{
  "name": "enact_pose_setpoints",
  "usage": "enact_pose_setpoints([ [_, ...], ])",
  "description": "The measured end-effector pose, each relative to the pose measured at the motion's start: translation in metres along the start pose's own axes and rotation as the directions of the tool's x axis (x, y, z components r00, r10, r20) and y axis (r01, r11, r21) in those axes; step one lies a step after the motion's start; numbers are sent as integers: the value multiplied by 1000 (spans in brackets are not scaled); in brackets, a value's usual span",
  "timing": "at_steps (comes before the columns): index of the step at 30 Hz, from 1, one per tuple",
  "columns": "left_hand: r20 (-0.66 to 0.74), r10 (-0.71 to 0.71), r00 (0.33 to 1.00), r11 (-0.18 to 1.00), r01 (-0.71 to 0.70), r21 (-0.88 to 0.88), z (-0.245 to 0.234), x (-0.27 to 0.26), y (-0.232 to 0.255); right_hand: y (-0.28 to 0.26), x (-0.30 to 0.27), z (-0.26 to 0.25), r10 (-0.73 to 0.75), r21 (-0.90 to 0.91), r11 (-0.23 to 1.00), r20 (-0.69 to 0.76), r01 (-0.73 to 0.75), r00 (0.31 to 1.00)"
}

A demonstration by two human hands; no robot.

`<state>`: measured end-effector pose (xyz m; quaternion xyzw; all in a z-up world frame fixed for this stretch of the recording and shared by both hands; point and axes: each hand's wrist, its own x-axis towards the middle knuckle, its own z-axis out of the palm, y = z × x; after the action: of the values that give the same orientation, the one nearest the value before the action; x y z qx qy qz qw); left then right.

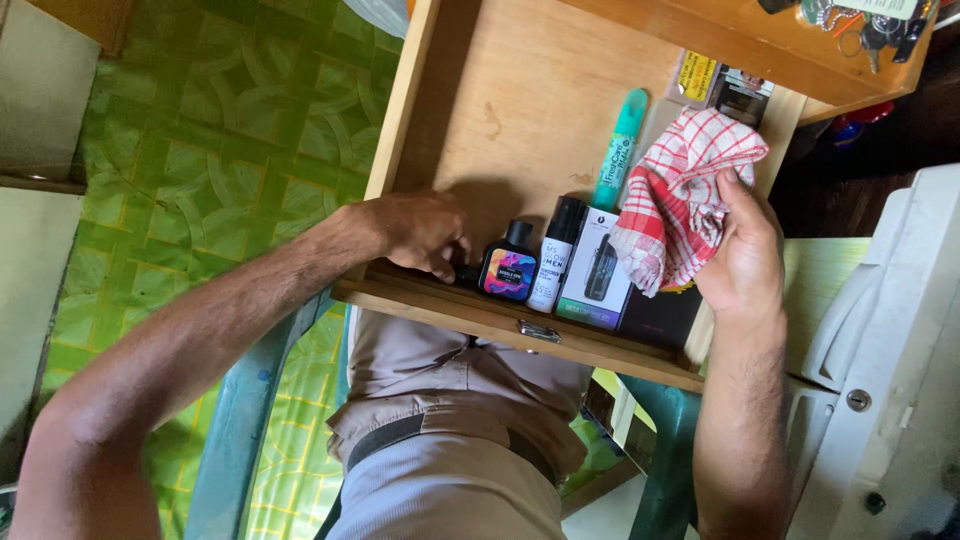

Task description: The person removes various small items from a wooden drawer, wipes them with a red-and-white checkered cloth, and places them back into the drawer in a more organized arrangement. The items include bottles, boxes, and a small glass jar.

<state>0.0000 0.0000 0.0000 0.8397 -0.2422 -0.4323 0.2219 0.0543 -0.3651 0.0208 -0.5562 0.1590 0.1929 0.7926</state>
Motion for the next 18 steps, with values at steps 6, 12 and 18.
enact_pose_setpoints([
  [6,0,38,999,999,-38,28,13,16,-13,7,17,-23,3,-31,1000,24,-2,1000],
  [12,0,32,1000,999,-32,22,-1,0,3,4,9,-11,7,-9,1000,6,-7,1000],
  [18,14,-2,1000,998,1,59,1,-2,3,8,14,-20,18,-6,1000,13,-18,1000],
])
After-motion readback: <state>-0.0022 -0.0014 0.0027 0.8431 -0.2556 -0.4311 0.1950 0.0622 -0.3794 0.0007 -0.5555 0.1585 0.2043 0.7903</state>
